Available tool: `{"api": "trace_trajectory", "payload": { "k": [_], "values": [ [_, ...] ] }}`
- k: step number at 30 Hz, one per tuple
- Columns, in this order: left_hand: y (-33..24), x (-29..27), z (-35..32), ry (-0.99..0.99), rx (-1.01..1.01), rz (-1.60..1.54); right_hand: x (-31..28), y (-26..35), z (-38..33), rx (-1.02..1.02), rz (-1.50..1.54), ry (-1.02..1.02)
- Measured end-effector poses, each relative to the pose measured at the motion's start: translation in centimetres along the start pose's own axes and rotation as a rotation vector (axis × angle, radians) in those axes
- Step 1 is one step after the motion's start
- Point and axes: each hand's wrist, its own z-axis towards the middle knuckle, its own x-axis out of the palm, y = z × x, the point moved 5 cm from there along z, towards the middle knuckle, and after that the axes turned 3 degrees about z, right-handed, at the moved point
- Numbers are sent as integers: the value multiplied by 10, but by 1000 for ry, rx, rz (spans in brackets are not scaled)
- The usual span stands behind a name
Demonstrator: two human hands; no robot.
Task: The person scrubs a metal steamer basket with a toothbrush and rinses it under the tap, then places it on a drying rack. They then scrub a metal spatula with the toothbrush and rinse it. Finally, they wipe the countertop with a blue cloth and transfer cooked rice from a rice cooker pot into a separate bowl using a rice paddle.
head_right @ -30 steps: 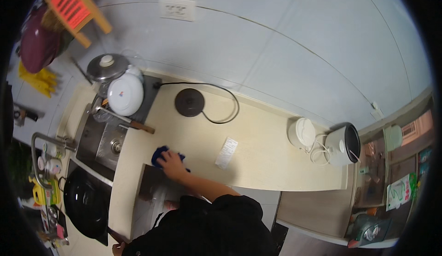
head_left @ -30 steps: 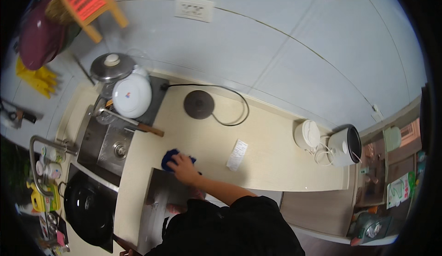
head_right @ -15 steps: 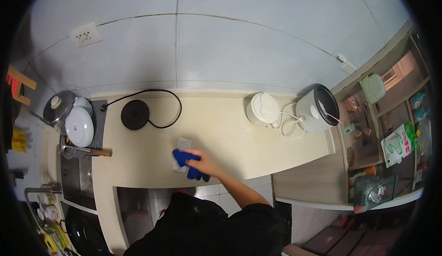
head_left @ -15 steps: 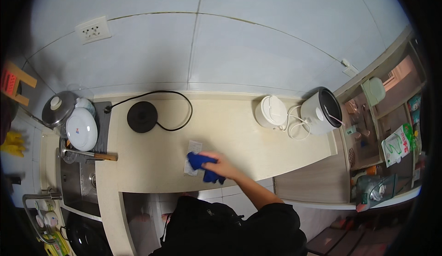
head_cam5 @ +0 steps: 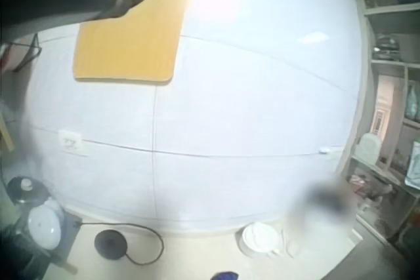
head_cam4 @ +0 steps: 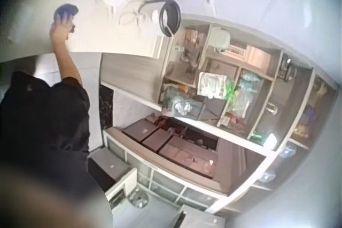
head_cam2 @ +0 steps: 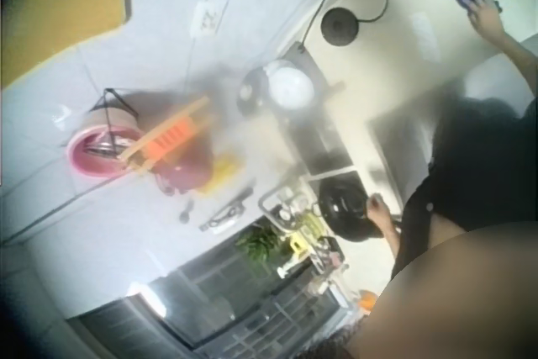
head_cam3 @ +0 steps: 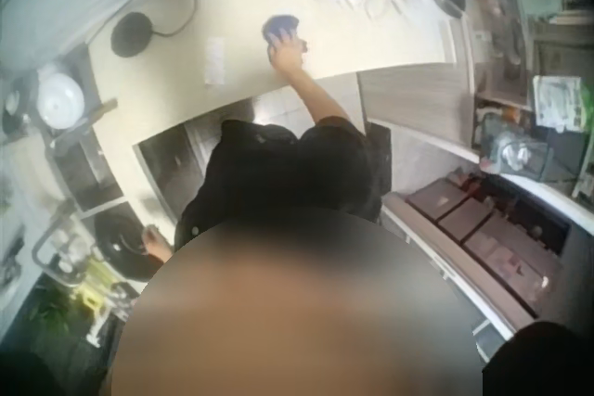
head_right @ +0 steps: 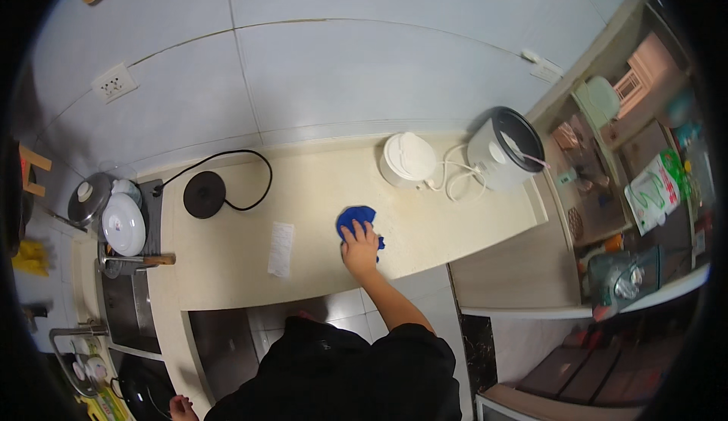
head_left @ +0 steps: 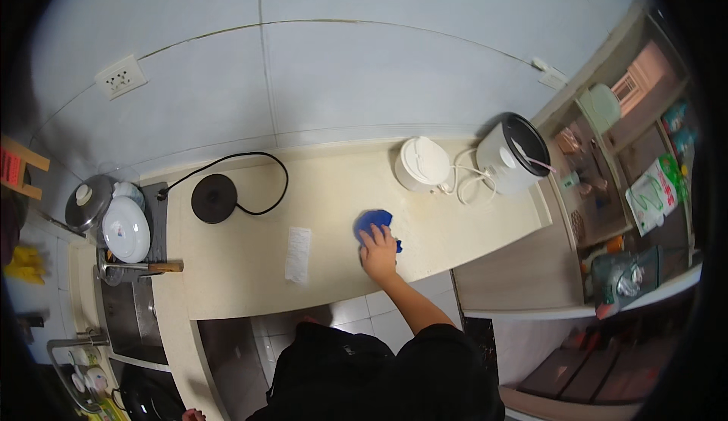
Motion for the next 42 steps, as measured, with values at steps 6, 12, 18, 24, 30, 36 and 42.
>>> {"api": "trace_trajectory", "payload": {
  "k": [6, 12, 18, 24, 30, 36, 42],
  "values": [
    [-77, 23, 42, 209, 301, -26, -12, 16, -40, -141, 32, 90],
    [-195, 94, 37, 408, 548, -287, -24, -3, -39, -184, 20, 216],
    [-260, 132, 13, 570, 536, -236, -75, -129, -46, 22, -13, 87],
    [-337, 190, -44, 634, 533, 35, -133, -307, -38, 196, -152, 15],
    [-442, 269, -109, 686, 570, -157, -154, -484, -14, 437, -288, 43],
    [-522, 290, -124, 620, 705, -60, -199, -600, -17, 756, -379, 33],
    [-645, 327, -130, 1126, 608, -430, -291, -613, 63, 673, 323, -515]
  ]
}}
